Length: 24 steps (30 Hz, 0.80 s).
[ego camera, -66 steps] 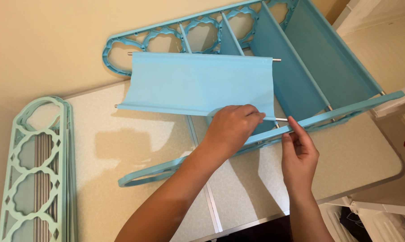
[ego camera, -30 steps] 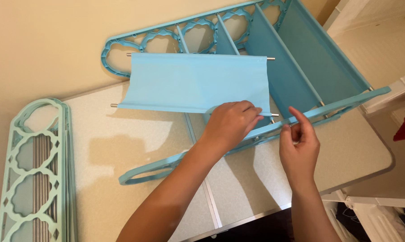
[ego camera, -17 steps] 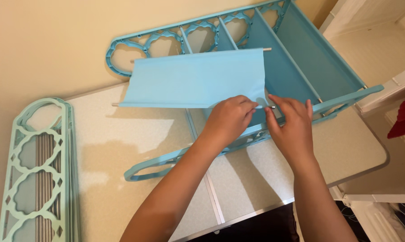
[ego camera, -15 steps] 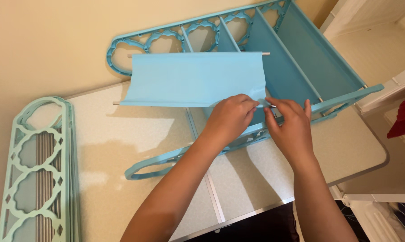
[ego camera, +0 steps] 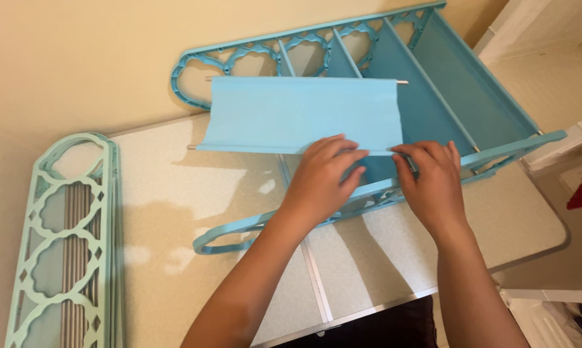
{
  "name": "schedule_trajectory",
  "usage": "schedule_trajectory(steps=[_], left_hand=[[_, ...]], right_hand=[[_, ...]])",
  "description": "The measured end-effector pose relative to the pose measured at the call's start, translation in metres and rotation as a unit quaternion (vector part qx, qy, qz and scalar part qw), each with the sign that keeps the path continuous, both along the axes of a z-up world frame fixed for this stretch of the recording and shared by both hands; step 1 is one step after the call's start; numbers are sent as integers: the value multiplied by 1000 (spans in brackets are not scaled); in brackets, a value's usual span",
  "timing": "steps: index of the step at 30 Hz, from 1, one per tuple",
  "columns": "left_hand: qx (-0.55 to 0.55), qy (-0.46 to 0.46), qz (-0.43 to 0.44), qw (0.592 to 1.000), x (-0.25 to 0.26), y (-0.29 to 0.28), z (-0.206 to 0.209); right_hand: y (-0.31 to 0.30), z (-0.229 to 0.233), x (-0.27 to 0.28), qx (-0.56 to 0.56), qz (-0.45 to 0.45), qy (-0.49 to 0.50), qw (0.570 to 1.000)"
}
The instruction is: The person assembles a light blue plastic storage shelf by inserting metal rods into frame slots and attaching fabric shelves. They align and secure each shelf layer, then position the completed unit upright on the table.
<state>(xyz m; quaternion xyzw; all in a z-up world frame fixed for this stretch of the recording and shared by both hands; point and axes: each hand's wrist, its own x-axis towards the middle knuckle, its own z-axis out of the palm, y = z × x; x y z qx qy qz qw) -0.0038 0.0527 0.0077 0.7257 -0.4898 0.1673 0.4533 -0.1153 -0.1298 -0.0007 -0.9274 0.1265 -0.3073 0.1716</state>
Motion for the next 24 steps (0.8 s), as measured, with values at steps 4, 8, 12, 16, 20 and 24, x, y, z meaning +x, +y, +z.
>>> schedule_trajectory(steps=[4,8,12,16,20,24], left_hand=[[1,141,61,988,-6,46,10],[-25,295,128,946,1,79,22],[29,338,141,930,11,99,24],[69,409,104,904,20,102,18],[109,417,66,900,37,103,4],[125,468,3,875,54,103,-7]], right_hand=[[8,-4,-7,-13,16,-38,999],[28,-5,-13,-5,24,-87,996],[56,-6,-13,32,40,-115,992],[84,-3,-7,9,72,-130,989],[112,0,-9,-6,101,-147,984],[131,3,-7,1,129,-146,981]])
